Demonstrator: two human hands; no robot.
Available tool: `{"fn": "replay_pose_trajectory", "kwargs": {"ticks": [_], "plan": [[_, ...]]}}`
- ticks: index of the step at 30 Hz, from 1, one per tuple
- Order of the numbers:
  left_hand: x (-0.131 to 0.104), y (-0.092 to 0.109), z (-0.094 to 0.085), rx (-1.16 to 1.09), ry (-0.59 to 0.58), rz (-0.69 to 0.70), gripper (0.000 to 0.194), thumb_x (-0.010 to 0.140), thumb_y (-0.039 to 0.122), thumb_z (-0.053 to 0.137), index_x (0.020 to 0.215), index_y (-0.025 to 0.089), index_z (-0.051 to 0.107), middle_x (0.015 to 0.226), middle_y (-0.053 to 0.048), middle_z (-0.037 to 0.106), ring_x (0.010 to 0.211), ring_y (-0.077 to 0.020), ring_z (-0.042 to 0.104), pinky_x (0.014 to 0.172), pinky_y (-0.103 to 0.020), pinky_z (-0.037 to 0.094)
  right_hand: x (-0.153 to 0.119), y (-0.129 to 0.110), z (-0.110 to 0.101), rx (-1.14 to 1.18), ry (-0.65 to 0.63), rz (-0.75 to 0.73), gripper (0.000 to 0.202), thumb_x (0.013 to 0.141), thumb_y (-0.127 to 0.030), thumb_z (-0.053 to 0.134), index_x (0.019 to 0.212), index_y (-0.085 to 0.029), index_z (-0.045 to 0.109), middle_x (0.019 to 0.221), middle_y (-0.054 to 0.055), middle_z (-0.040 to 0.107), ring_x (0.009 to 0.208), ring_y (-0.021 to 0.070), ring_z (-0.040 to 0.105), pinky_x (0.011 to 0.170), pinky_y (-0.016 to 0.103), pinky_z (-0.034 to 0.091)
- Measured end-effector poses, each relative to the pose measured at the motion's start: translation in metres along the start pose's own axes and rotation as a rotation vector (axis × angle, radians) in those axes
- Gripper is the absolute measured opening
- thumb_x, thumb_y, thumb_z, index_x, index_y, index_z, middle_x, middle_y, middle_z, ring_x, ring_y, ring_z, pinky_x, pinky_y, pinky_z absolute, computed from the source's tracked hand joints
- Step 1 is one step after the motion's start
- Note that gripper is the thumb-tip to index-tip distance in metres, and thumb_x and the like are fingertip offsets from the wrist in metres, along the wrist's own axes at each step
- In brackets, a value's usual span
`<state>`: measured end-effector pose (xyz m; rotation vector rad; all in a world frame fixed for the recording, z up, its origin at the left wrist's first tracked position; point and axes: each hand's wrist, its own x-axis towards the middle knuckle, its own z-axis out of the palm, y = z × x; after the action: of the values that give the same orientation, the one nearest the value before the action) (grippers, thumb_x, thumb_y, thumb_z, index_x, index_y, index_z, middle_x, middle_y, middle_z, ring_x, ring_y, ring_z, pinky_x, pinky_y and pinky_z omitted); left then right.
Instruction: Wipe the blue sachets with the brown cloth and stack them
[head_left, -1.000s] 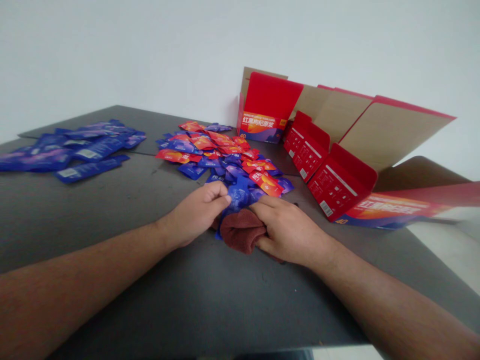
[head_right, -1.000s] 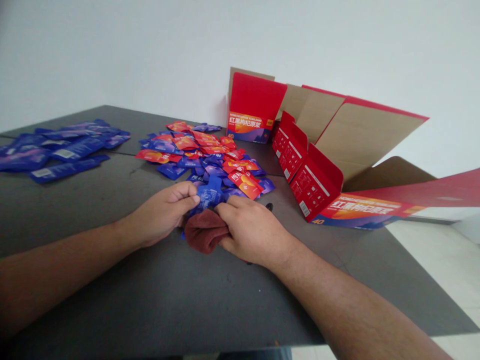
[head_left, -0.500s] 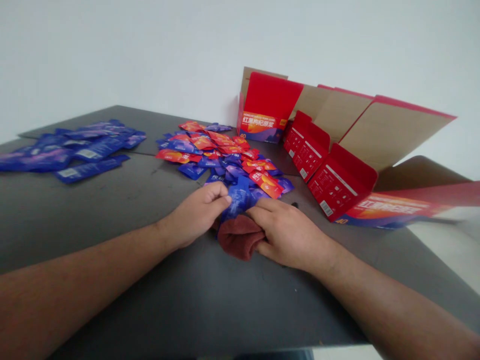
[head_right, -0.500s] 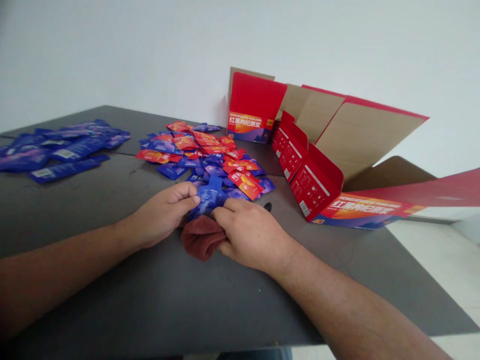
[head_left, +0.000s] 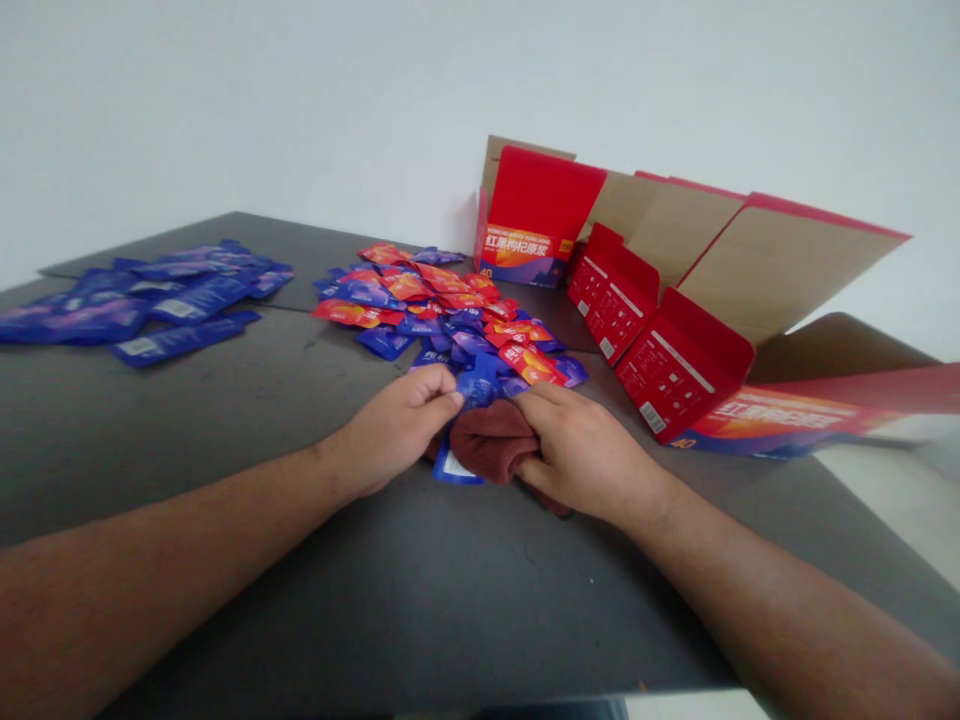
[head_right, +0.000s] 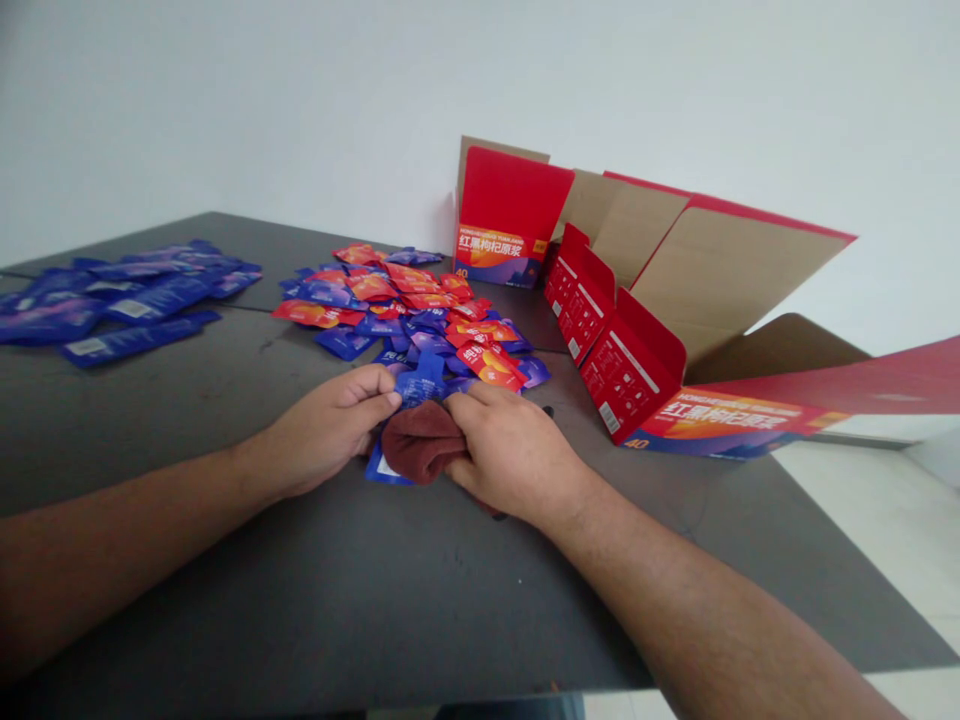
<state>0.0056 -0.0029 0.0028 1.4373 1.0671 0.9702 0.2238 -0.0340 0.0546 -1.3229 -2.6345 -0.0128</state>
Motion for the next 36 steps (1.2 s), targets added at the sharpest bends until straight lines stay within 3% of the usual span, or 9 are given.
{"fn": "replay_pose_trajectory", "kwargs": {"ticks": [5, 11, 16, 20, 26, 31, 36], "plan": [[0.0005, -0.0006, -0.0004, 0.06, 0.021, 0.046, 0.025, 0.09, 0.038, 0.058, 0.077, 0.02, 0.048, 0.069, 0.003, 0.046, 0.056, -0.01, 0.043, 0.047, -0.02, 0.035, -0.0008, -0.0017, 0.0006, 0.032, -0.069, -0.111, 0.015, 0.082, -0.024, 0.064, 0.096, -0.021, 0.058, 0.098, 0.005, 0.064, 0.094, 0.0213, 0.06, 0.081, 0.032, 0.046], [0.0014, -0.0027, -0.0011, 0.043, 0.0, 0.019, 0.024, 0.092, 0.04, 0.057, 0.08, 0.021, 0.049, 0.068, 0.005, 0.046, 0.053, -0.0092, 0.04, 0.045, -0.02, 0.035, 0.0004, 0.0002, 0.0003, 0.008, -0.017, 0.002, 0.015, 0.082, -0.024, 0.061, 0.095, -0.02, 0.058, 0.096, 0.006, 0.063, 0.09, 0.021, 0.059, 0.079, 0.033, 0.047], [0.0012, -0.0023, -0.001, 0.043, 0.013, 0.032, 0.025, 0.091, 0.04, 0.059, 0.079, 0.02, 0.047, 0.069, 0.004, 0.045, 0.056, -0.01, 0.044, 0.047, -0.02, 0.037, 0.0001, -0.0012, -0.0002, 0.028, -0.081, -0.111, 0.017, 0.082, -0.023, 0.062, 0.098, -0.02, 0.059, 0.099, 0.005, 0.064, 0.097, 0.0224, 0.06, 0.084, 0.033, 0.047], [0.0007, -0.0014, -0.0016, 0.051, 0.0, 0.023, 0.024, 0.093, 0.04, 0.057, 0.081, 0.021, 0.049, 0.07, 0.004, 0.047, 0.055, -0.0098, 0.045, 0.046, -0.021, 0.037, 0.0002, -0.0001, -0.0001, 0.009, -0.022, 0.0, 0.018, 0.08, -0.023, 0.063, 0.097, -0.02, 0.059, 0.098, 0.006, 0.064, 0.092, 0.0218, 0.06, 0.08, 0.033, 0.048], [0.0007, -0.0002, -0.0022, 0.083, -0.004, 0.045, 0.025, 0.093, 0.039, 0.057, 0.079, 0.02, 0.047, 0.069, 0.004, 0.045, 0.056, -0.0094, 0.044, 0.047, -0.02, 0.037, -0.0008, -0.0009, -0.0004, 0.032, -0.074, -0.089, 0.017, 0.082, -0.024, 0.063, 0.099, -0.02, 0.06, 0.099, 0.005, 0.064, 0.096, 0.0218, 0.06, 0.082, 0.033, 0.048], [0.0011, -0.0006, -0.0024, 0.091, 0.007, 0.046, 0.024, 0.094, 0.038, 0.056, 0.08, 0.02, 0.048, 0.069, 0.004, 0.045, 0.053, -0.0087, 0.041, 0.047, -0.02, 0.035, -0.0002, 0.0, -0.0006, 0.003, -0.005, 0.003, 0.015, 0.081, -0.023, 0.062, 0.095, -0.02, 0.058, 0.096, 0.006, 0.063, 0.09, 0.0214, 0.059, 0.078, 0.033, 0.047], [0.0012, -0.0006, -0.0024, 0.123, 0.004, 0.058, 0.024, 0.094, 0.038, 0.056, 0.079, 0.02, 0.049, 0.068, 0.004, 0.046, 0.055, -0.0095, 0.043, 0.048, -0.021, 0.036, -0.0009, -0.002, -0.0002, 0.029, -0.08, -0.114, 0.016, 0.082, -0.023, 0.063, 0.098, -0.02, 0.06, 0.099, 0.005, 0.064, 0.096, 0.0218, 0.06, 0.082, 0.033, 0.047]]}}
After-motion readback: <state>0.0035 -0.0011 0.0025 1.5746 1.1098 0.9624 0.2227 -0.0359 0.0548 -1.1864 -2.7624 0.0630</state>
